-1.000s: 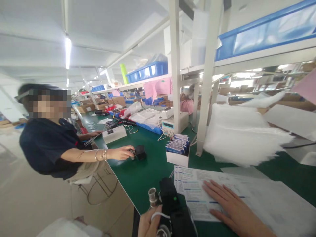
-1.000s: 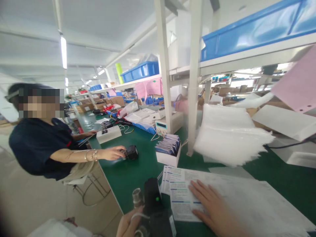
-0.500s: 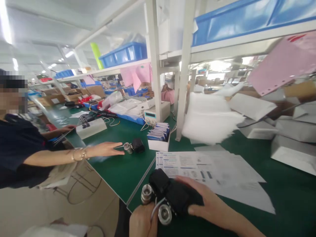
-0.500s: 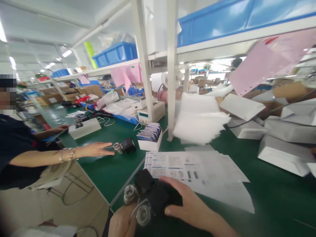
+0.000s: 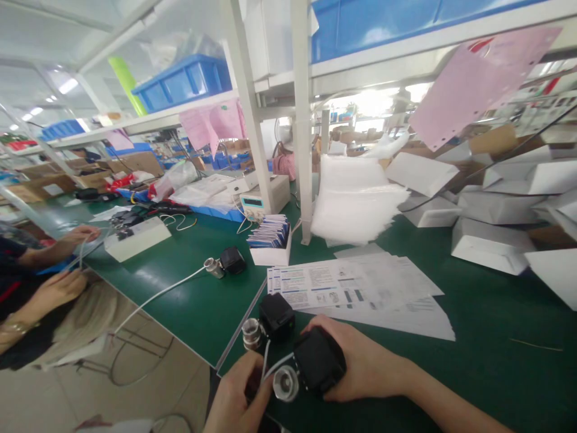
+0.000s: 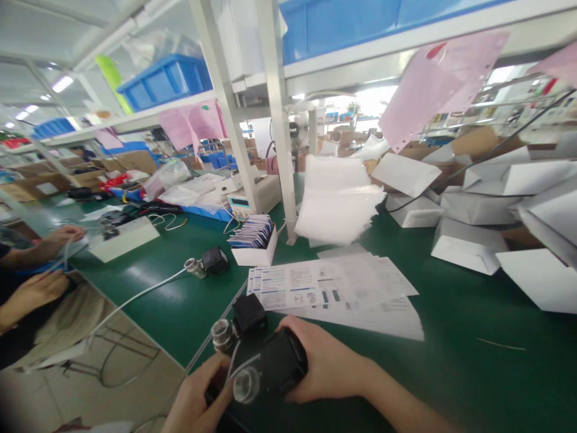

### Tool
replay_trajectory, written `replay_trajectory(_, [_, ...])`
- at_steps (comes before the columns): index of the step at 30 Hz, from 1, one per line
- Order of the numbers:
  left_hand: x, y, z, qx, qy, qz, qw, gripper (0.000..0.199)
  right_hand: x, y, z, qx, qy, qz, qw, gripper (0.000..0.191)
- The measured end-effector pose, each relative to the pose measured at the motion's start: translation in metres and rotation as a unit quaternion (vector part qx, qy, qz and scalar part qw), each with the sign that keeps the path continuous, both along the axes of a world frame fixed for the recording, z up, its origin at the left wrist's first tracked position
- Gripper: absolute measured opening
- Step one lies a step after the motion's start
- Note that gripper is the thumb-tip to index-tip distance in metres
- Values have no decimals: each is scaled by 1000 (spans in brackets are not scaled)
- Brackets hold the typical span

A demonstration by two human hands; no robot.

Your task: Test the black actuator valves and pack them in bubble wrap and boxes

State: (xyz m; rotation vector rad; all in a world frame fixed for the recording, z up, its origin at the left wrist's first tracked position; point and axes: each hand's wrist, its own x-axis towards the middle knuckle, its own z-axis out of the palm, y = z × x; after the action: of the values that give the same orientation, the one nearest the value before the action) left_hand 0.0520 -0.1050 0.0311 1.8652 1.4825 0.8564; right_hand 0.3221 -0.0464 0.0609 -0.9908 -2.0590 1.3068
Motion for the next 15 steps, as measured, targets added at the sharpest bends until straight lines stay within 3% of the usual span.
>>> replay_trajectory(3, [-6, -6, 2, 80, 2, 40, 996, 21, 5, -3, 15, 1, 9, -27, 1000, 70])
replay_trajectory(7, [-6, -9, 4, 198, 42, 25, 979, 20, 7, -8, 30, 84, -12, -47, 995, 69])
replay_trajectory(10, [9, -10, 6, 220, 36, -18, 975, 39, 2, -15, 30, 135, -10, -48, 990, 65])
replay_trajectory(15, [40, -11, 3, 206, 35, -79, 975, 86, -4, -33, 11, 173, 26, -62, 983, 55])
